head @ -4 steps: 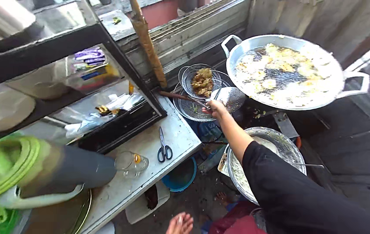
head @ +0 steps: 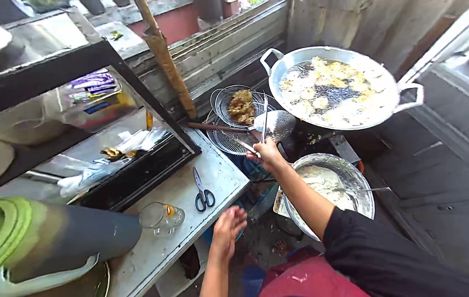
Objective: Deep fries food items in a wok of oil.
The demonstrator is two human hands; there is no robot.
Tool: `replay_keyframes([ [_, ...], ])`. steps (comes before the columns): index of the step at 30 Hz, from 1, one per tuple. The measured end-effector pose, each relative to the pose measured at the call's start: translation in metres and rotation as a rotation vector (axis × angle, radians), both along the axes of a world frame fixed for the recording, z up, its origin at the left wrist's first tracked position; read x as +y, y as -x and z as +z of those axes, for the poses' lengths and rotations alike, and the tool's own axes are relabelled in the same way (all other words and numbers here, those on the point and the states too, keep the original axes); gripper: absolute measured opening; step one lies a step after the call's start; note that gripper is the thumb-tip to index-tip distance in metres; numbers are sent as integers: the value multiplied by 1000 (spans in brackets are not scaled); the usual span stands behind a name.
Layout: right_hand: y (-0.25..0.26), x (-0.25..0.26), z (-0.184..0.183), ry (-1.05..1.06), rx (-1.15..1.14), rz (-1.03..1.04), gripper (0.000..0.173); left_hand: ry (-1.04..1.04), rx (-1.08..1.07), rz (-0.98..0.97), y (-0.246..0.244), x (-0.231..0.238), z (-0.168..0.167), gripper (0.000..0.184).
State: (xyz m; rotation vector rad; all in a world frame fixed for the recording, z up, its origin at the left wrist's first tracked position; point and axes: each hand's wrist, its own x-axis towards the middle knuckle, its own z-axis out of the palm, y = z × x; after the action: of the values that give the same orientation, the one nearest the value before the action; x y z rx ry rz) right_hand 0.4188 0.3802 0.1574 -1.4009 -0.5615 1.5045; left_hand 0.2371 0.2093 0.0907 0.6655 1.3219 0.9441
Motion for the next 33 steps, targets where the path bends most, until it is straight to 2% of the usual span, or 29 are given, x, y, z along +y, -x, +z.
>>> replay_keyframes([
  [2,6,-55,14,-76,-58,-2,38,-10,-32,-68,-12,51,28,49],
  [4,10,-101,20,-139,-132,9,31,-8,-77,-140,-22,80,43,54],
  [5,12,-121,21,-162,-159,36,31,-8,-96,-160,-27,87,48,51],
  [8,19,-159,26,-127,-145,103,32,23,-136,-117,-42,90,57,23],
  [11,12,-166,29,-29,104,134,38,-32,-157,-186,-47,86,59,14],
  [14,-11,-158,21,-28,336,227,31,-186,-130,-384,-55,94,67,16],
  [16,-30,-149,13,-111,456,338,39,-263,-143,-500,-67,103,75,17],
  [18,-47,-139,19,-153,434,381,52,-332,-113,-574,-83,112,82,24],
  [20,-71,-130,37,-133,230,334,58,-343,-21,-650,-93,119,80,41],
  [22,-108,-119,60,-65,-138,213,46,-233,6,-626,-94,120,60,54],
  [23,-133,-110,69,-18,-356,160,44,-132,-9,-542,-91,116,43,55],
  [25,-193,-90,80,74,-835,92,50,147,-51,-263,-80,99,0,60],
  [28,-276,-56,91,299,-1268,37,83,532,-58,182,-57,77,-60,72],
  [30,-303,-32,98,469,-1468,68,90,626,-73,383,-54,79,-82,79],
  [33,-320,9,96,578,-1634,106,85,547,-106,580,-56,113,-94,86],
])
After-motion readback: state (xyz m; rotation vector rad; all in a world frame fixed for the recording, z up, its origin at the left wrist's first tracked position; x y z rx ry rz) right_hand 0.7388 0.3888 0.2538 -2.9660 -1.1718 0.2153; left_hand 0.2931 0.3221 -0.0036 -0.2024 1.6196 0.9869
